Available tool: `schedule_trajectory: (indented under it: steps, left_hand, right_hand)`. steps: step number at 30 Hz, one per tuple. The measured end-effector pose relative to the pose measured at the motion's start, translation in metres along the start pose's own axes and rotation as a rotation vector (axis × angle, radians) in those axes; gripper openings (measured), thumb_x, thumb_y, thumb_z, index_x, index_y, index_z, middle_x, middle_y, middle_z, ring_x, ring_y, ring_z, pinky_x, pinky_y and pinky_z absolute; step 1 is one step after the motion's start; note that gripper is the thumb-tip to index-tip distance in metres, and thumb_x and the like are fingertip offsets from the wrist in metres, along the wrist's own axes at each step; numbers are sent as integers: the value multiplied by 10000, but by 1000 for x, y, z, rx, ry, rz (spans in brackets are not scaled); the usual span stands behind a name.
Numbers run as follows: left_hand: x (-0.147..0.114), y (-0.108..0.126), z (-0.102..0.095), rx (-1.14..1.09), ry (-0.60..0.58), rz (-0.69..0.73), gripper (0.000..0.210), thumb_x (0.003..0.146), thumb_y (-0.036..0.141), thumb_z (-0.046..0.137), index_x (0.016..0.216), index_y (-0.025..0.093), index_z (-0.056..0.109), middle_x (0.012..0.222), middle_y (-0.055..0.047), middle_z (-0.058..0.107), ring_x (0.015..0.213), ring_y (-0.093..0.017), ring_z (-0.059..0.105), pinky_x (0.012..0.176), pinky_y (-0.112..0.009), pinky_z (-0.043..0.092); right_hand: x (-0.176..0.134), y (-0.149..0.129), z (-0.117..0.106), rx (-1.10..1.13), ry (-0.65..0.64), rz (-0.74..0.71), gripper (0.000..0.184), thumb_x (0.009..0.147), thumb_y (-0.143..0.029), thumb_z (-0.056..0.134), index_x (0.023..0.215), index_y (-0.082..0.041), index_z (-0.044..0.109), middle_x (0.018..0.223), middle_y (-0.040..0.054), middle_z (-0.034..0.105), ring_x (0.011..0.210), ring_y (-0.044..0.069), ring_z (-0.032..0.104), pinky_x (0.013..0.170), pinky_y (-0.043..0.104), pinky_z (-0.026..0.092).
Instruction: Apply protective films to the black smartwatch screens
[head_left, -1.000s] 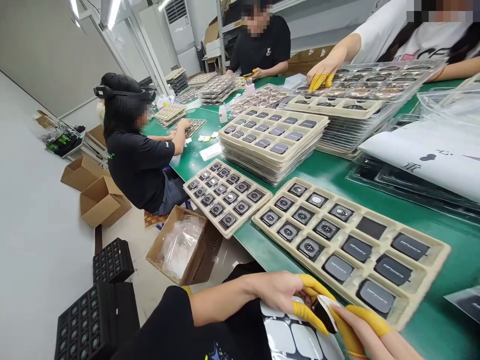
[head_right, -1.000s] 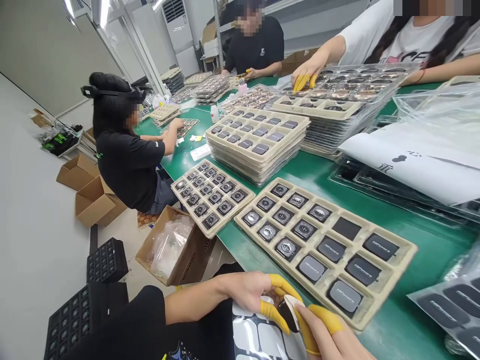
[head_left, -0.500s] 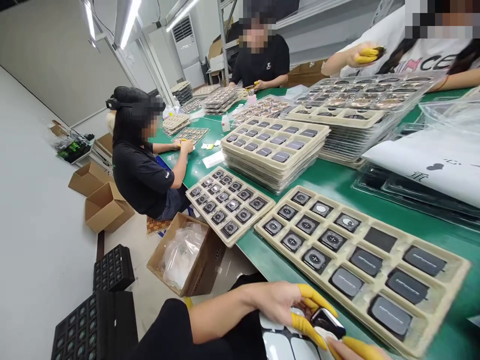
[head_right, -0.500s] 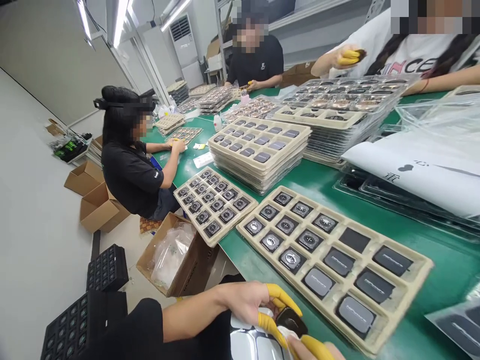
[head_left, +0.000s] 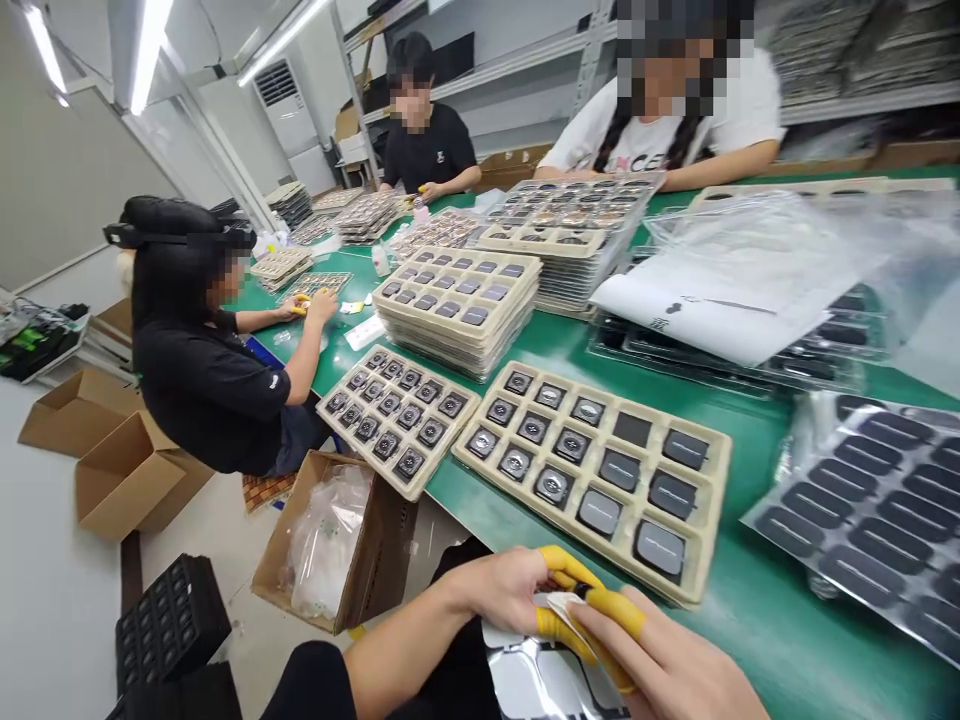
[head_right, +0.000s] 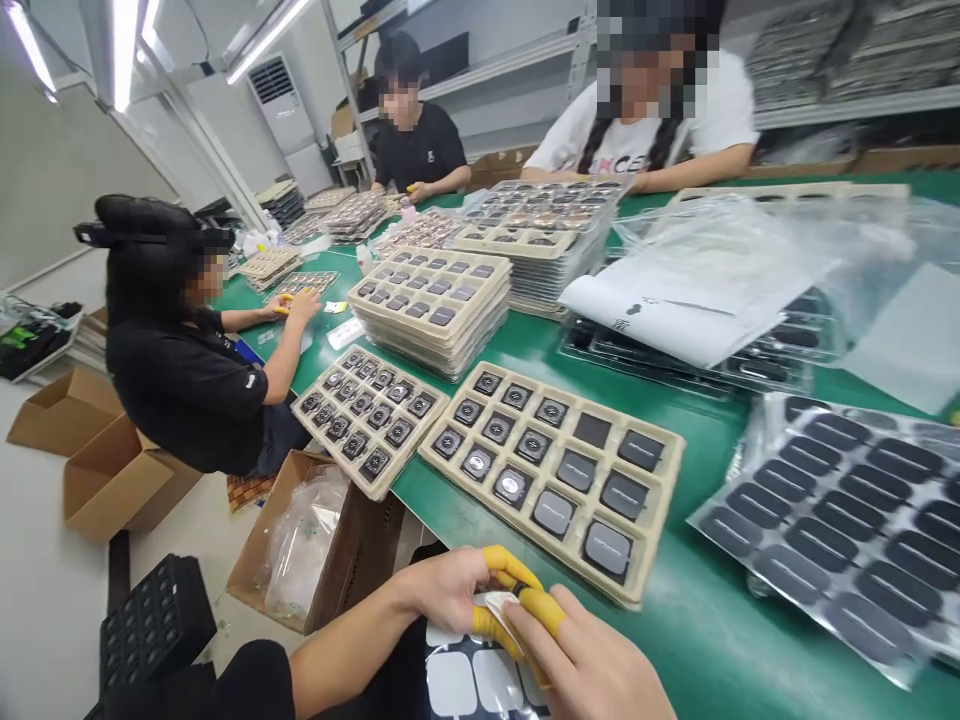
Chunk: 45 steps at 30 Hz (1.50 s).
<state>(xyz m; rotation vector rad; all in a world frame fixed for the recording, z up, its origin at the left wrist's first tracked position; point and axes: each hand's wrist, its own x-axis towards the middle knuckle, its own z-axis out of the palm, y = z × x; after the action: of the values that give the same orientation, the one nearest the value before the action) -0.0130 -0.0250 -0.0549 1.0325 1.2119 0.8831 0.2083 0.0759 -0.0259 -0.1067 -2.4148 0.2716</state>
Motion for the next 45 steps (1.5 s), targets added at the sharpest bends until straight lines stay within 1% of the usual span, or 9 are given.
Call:
schedule_trajectory:
  steps: [7, 12, 16, 18, 23, 27, 32, 36, 45]
  left_hand:
    - [-2, 10, -9, -36, 119, 43, 973, 459, 527, 1166, 1268, 170, 762, 1019, -51, 755, 910, -182, 701, 913, -342, 598]
    - [-3, 17, -11, 29, 4, 43, 918, 538, 564, 1135, 1275, 179, 745, 1059, -45, 761, 962, -208, 719, 932, -353, 603]
    - [-3, 24, -11, 16, 64, 145, 773, 716, 591, 1054, 1260, 153, 723, 1107, -75, 757, 975, -195, 701, 930, -334, 589]
    - [-2, 29, -15, -6, 73, 182, 774, 783, 592, 1012, 1339, 156, 698, 1108, -81, 761, 983, -195, 710, 956, -344, 591]
    - [7, 44, -27, 37, 2, 252, 775, 782, 646, 991, 1331, 174, 715, 1128, -90, 789, 1001, -220, 760, 942, -346, 620]
    - [9, 56, -29, 115, -8, 313, 722, 811, 624, 980, 1321, 181, 726, 1160, -97, 807, 1075, -251, 781, 979, -365, 634]
    - [0, 59, -30, 1, 79, 356, 754, 839, 600, 976, 1412, 205, 687, 1289, -128, 812, 1156, -269, 810, 1027, -387, 645]
    - [-8, 62, -32, -47, 125, 435, 764, 804, 579, 1010, 1392, 208, 694, 1280, -118, 822, 1175, -276, 827, 1041, -384, 660]
    - [-10, 72, -32, -109, 120, 568, 728, 758, 435, 1070, 1368, 215, 739, 1211, -89, 857, 1095, -233, 859, 990, -296, 673]
  right_hand:
    - [26, -8, -11, -67, 46, 17, 377, 1016, 31, 465, 1223, -162, 714, 929, 66, 804, 737, 164, 760, 674, 249, 563]
    - [42, -15, -8, -57, 76, 63, 309, 1069, -35, 467, 1163, -186, 718, 860, 51, 777, 670, 169, 723, 592, 264, 523]
    - [40, -12, -10, -176, 131, 156, 303, 1040, -30, 499, 1179, -157, 737, 899, 81, 778, 733, 192, 737, 633, 283, 543]
    - [34, -13, -14, -150, 87, 167, 278, 1039, -50, 540, 1178, -164, 752, 891, 76, 767, 767, 196, 726, 655, 287, 532]
    - [38, -12, -22, -82, -38, 109, 225, 1089, -123, 613, 1204, -223, 779, 941, 45, 761, 828, 172, 646, 698, 287, 447]
    - [63, -2, -29, -210, 14, 85, 233, 1139, -152, 566, 1132, -213, 791, 894, 32, 731, 805, 169, 584, 666, 297, 373]
    - [69, -1, -49, -377, 8, 184, 251, 1122, -109, 562, 1012, -163, 782, 858, 38, 718, 764, 155, 609, 601, 300, 369]
    - [61, -11, -67, -253, 69, 286, 82, 1092, -155, 693, 1105, -180, 770, 944, 36, 756, 761, 136, 648, 617, 274, 450]
    - [71, -21, -88, -93, 65, 292, 189, 1034, -123, 763, 1186, -235, 765, 965, 33, 785, 728, 165, 687, 589, 293, 479]
